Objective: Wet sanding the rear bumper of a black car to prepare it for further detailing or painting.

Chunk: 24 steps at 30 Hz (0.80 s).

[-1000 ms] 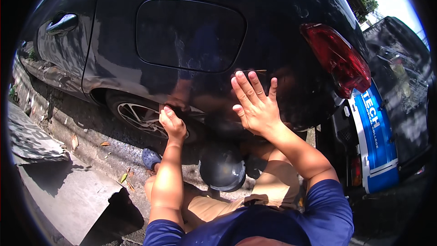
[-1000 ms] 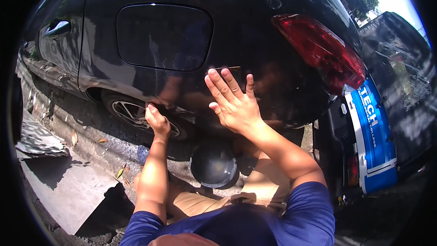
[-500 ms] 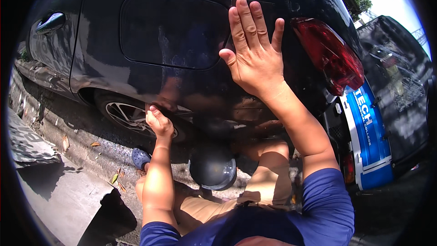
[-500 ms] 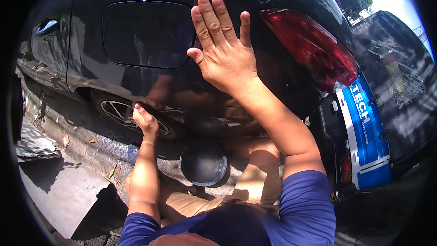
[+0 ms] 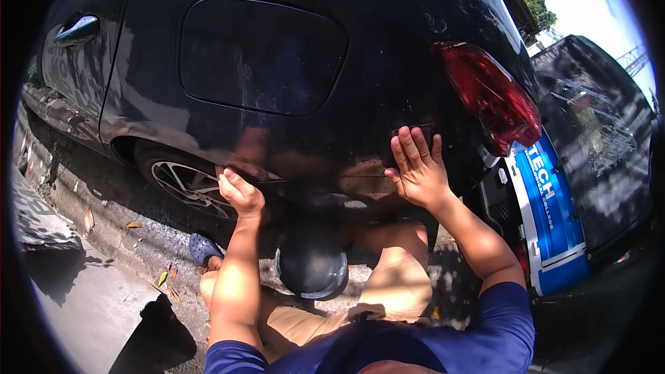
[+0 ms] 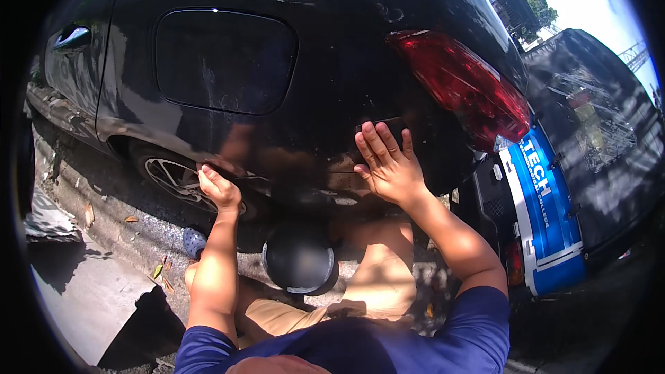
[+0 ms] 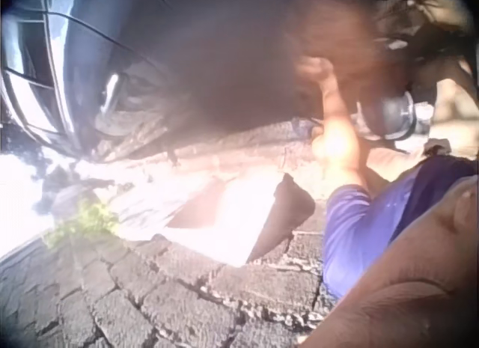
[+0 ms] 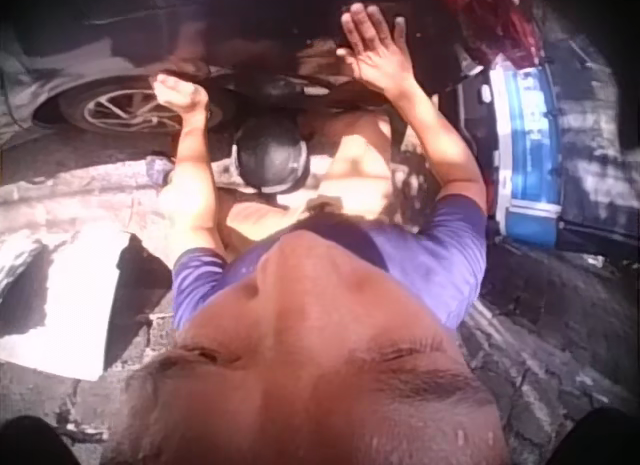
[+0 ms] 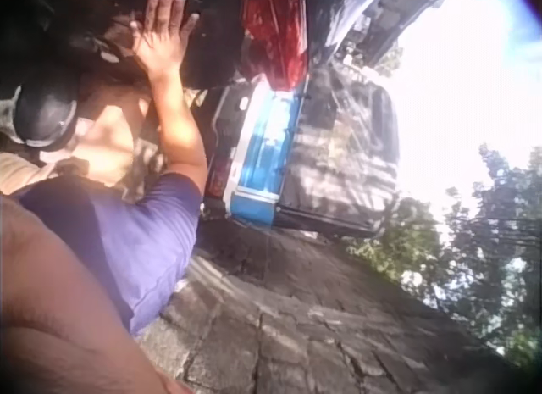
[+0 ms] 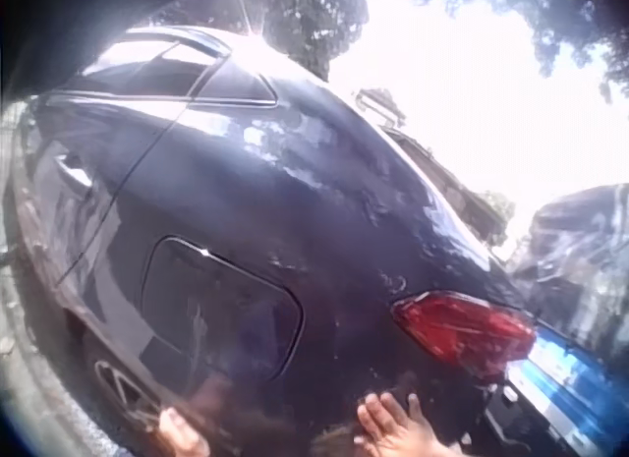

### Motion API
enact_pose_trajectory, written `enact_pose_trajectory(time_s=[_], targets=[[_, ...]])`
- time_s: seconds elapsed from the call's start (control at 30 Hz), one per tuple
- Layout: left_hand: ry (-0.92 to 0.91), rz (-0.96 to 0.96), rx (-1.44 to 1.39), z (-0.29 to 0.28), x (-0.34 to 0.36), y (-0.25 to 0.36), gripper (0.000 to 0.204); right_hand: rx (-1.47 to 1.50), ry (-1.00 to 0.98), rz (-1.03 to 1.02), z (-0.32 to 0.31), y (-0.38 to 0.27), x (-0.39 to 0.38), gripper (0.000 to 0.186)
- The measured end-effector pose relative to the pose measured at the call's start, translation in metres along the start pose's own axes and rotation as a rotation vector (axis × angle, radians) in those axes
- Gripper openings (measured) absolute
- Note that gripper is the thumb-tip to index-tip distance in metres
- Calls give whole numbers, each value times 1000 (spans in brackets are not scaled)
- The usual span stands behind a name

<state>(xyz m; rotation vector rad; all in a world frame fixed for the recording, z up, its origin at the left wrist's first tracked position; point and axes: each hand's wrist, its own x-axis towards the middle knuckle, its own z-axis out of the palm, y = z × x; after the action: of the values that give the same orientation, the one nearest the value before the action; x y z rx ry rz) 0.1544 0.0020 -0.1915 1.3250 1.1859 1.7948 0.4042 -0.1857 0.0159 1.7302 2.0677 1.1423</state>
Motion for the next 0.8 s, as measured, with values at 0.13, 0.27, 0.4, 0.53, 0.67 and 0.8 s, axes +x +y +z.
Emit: enact_pose_trajectory(time_s=[0.13, 0.27, 0.4, 0.53, 0.67, 0.8], targets=[[57, 137, 46, 0, 0, -20, 47, -28, -42, -10, -47, -4, 119, 72], [-19, 40, 66, -20, 0, -16, 44, -6, -43, -26, -58, -4, 124, 70], [-43, 58, 79, -5, -4, 2, 44, 50, 31, -21, -16, 17, 28, 70], [-41, 77, 61, -14, -5, -27, 46, 72, -3, -5, -69, 9, 156, 69], [-58, 129, 93, -21, 2, -17, 43, 105, -44, -27, -82, 13, 155, 68], [-93, 154, 50, -10, -1, -20, 40, 80, -96, -50, -80, 41, 101, 65]])
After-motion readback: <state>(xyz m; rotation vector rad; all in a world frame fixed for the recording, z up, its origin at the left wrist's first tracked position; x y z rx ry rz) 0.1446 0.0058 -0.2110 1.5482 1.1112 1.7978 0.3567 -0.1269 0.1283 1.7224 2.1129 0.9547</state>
